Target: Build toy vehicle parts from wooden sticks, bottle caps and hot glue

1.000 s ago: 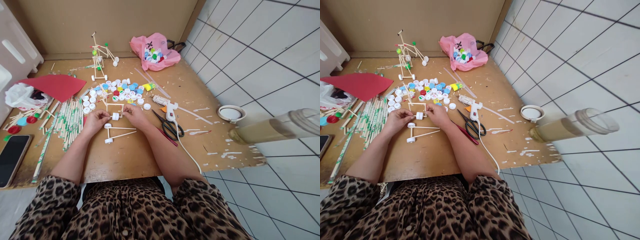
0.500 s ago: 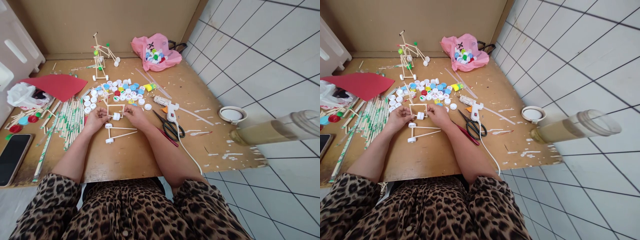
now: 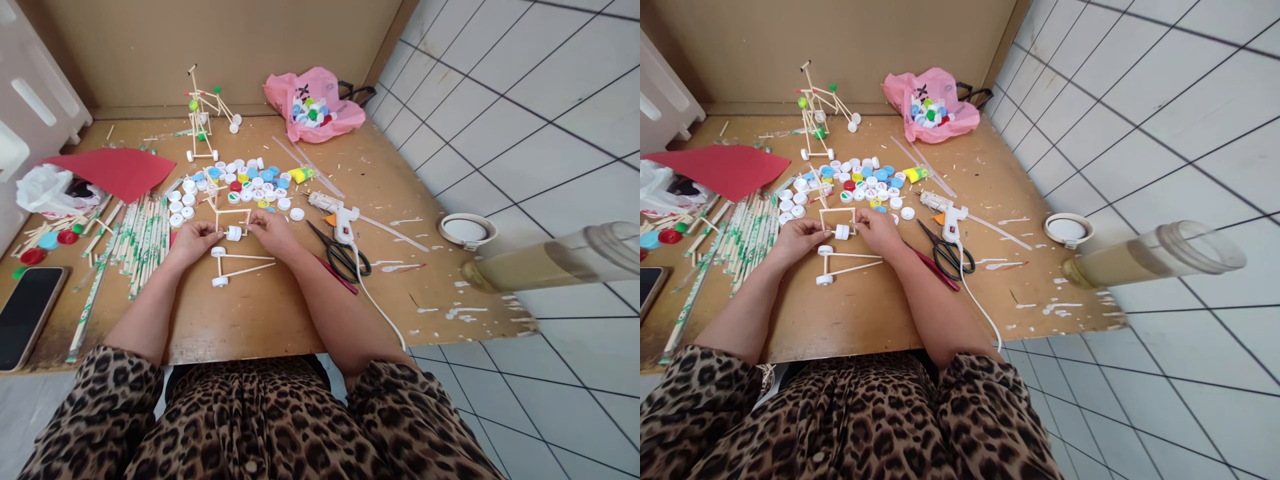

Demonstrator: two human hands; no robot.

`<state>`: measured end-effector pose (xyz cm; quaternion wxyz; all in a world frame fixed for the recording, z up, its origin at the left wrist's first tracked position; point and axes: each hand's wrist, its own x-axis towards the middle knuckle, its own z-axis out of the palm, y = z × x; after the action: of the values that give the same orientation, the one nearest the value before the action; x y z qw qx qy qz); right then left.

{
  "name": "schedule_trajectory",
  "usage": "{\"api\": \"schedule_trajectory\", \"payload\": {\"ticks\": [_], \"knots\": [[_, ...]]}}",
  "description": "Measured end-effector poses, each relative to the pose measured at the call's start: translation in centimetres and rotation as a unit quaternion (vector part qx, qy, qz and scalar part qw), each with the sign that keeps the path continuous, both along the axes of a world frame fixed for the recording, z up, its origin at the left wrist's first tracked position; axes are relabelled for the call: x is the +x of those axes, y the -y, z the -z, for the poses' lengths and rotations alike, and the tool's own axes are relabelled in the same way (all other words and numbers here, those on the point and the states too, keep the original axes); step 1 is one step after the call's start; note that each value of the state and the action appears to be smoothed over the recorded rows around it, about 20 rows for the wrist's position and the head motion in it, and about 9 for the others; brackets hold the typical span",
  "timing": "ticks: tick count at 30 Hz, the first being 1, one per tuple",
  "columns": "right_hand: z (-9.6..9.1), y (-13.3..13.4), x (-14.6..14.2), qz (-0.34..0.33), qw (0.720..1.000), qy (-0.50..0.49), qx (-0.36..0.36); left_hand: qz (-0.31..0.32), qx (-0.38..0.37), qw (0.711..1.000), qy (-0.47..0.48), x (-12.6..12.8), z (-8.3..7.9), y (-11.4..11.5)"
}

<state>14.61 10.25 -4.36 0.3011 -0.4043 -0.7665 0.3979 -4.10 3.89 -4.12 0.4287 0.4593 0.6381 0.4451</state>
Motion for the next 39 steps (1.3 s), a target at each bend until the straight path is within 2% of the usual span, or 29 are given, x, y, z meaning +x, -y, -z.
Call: {"api": "schedule_trajectory", "payload": {"ticks": [23,36,39], "knots": [[0.3,-0.05,-0.04,0.006,1.0,-0.005,-0.004,0.062,0.002,0.997,-0.047,-0.57,-0.58,0.24],[-0.49,0.26,-0.17,0.015,1.0,0.02,-0.014,0.034,-0.035,0.999,-0.022,-0.31,-0.82,0.32],[-0.52,0.29,-0.2,-0.001,0.999,0.03,-0.016,0.032,-0.041,0.998,-0.016,-0.23,-0.78,0.26]]}}
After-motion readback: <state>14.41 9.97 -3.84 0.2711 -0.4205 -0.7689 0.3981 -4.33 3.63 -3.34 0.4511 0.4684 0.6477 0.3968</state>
